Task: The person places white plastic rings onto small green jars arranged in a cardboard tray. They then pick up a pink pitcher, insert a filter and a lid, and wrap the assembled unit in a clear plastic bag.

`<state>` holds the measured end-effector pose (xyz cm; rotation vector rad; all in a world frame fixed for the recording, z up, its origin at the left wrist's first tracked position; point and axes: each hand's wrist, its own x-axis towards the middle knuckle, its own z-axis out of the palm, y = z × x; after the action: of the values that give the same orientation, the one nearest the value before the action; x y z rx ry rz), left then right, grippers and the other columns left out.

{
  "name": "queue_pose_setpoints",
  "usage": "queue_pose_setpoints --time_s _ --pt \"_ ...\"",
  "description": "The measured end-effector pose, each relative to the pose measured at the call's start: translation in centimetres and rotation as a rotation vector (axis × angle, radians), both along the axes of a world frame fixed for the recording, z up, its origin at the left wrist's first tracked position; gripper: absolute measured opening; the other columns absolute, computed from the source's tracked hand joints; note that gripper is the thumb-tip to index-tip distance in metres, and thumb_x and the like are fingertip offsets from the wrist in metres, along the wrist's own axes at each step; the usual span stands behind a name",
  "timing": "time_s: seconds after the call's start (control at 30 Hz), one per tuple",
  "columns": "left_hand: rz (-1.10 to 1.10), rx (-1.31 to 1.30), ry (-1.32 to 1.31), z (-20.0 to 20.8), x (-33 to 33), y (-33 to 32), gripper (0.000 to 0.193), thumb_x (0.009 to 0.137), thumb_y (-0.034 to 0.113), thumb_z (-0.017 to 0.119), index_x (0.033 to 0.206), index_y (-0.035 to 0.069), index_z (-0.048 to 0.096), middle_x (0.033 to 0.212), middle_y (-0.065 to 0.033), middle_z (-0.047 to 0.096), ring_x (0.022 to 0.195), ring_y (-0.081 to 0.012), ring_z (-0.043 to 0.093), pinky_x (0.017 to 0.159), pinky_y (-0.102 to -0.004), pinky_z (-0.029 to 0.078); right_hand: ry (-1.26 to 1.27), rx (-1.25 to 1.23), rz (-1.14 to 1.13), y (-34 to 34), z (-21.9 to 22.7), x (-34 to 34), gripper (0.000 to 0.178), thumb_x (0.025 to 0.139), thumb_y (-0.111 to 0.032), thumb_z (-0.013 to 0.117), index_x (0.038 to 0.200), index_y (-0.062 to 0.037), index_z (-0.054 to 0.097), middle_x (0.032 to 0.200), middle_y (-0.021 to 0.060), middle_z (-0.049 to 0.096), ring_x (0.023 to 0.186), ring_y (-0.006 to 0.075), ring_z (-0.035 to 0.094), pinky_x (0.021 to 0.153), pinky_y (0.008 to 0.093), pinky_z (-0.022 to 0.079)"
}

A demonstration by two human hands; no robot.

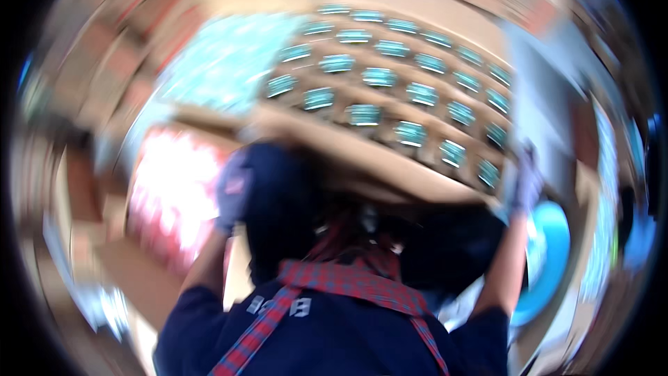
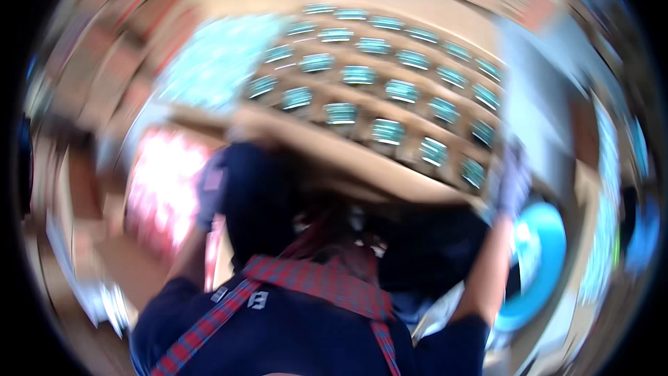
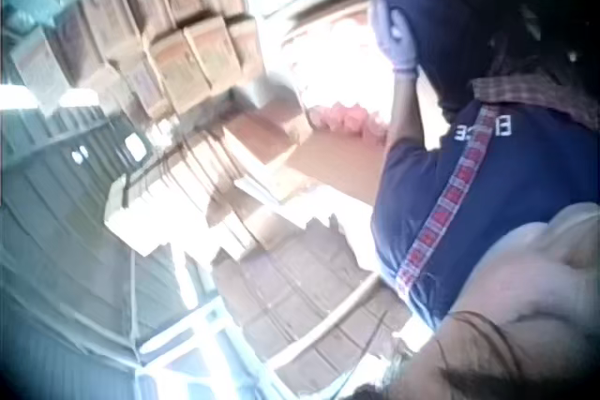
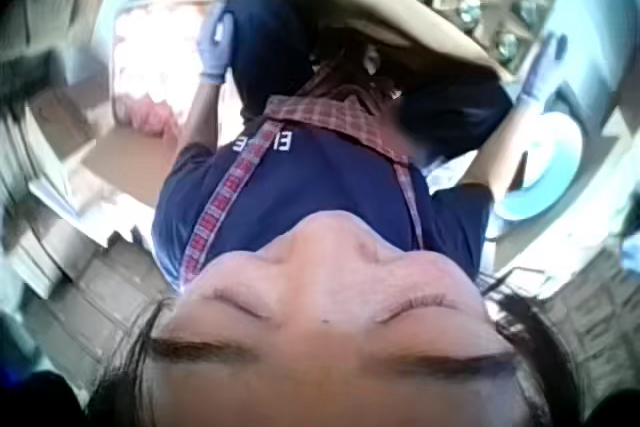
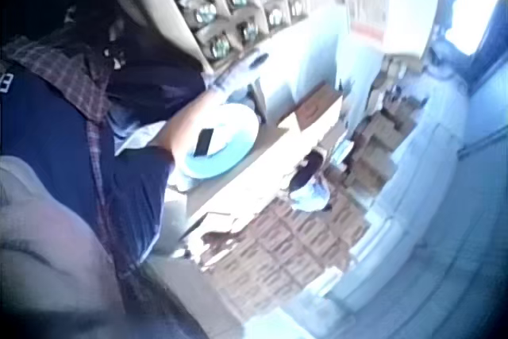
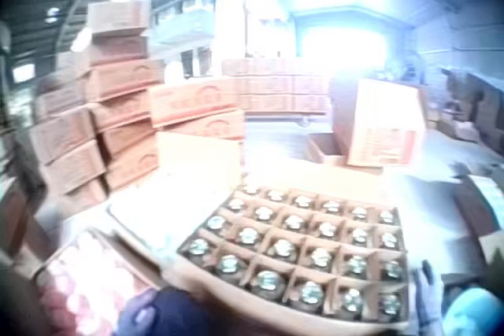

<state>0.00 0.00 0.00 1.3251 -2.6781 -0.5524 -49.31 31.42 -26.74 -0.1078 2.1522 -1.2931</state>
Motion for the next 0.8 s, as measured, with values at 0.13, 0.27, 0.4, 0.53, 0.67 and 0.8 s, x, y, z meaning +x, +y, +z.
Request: queue_pose_setpoints --time_s 0.13,0.27,0.4,0.53,0.67,0.8 --pt "0.023 -0.211 0.056 -4.3 -1.5 8.1 0.067 0.094 0.028 0.059 0.148 0.002 0.029 0.15 -0.0229 0.032 0.141 -0.036 0.029 0.116 -0.043 0.023 0.528 -0.458 0.334 -9.8 3.8 3.9 0.036 0.1 -0.019 0.051 0.128 0.0016 0.057 0.124 0.0176 0.063 0.113 0.0239 0.06 0.096 0.0331 0.046" --pt "0.383 0.027 0.42 -21.2 -2.1 19.5 0.061 0.094 0.033 0.058 0.143 0.002 0.039 0.141 -0.0239 0.043 0.13 -0.0378 0.042 0.11 -0.0437 0.033 0.68 0.135 0.992 -5.0 1.4 1.2 0.035 0.097 -0.028 0.055 0.104 0.0045 0.068 0.097 0.0163 0.071 0.086 0.0246 0.068 0.074 0.0348 0.051" --pt "1.004 0.323 0.673 -30.9 4.0 30.5 0.044 0.095 0.03 0.057 0.128 0.001 0.056 0.121 -0.0194 0.061 0.117 -0.0327 0.057 0.102 -0.0394 0.043 0.318 0.399 1.277 -3.8 -4.3 -2.2 0.033 0.089 -0.029 0.059 0.1 0.0002 0.071 0.083 0.0166 0.069 0.075 0.022 0.062 0.072 0.0355 0.047" --pt "1.328 0.725 0.492 -35.4 9.6 41.6 0.034 0.092 0.025 0.06 0.113 0.0 0.066 0.099 -0.0118 0.07 0.094 -0.0218 0.066 0.086 -0.0329 0.052 0.229 0.553 1.335 -3.0 -2.3 -1.1 0.039 0.085 -0.031 0.059 0.098 0.0041 0.07 0.089 0.0177 0.07 0.084 0.0208 0.063 0.078 0.0367 0.047" --pt "1.605 0.762 0.752 -39.8 18.5 46.9 0.036 0.087 0.033 0.06 0.101 0.001 0.071 0.088 -0.0109 0.07 0.073 -0.0166 0.067 0.067 -0.0319 0.055 0.307 0.649 1.33 -3.6 0.9 1.8 0.042 0.086 -0.032 0.057 0.099 0.0063 0.068 0.09 0.0183 0.07 0.083 0.0229 0.062 0.077 0.0377 0.046" --pt "1.781 1.317 0.125 -43.4 26.2 51.4 0.056 0.087 0.049 0.059 0.106 -0.003 0.069 0.086 -0.0179 0.07 0.078 -0.0242 0.069 0.071 -0.0372 0.056 0.274 0.621 1.271 -3.6 -1.0 0.5 0.039 0.087 -0.029 0.055 0.098 0.0061 0.067 0.09 0.0196 0.068 0.083 0.0261 0.062 0.077 0.0386 0.046"
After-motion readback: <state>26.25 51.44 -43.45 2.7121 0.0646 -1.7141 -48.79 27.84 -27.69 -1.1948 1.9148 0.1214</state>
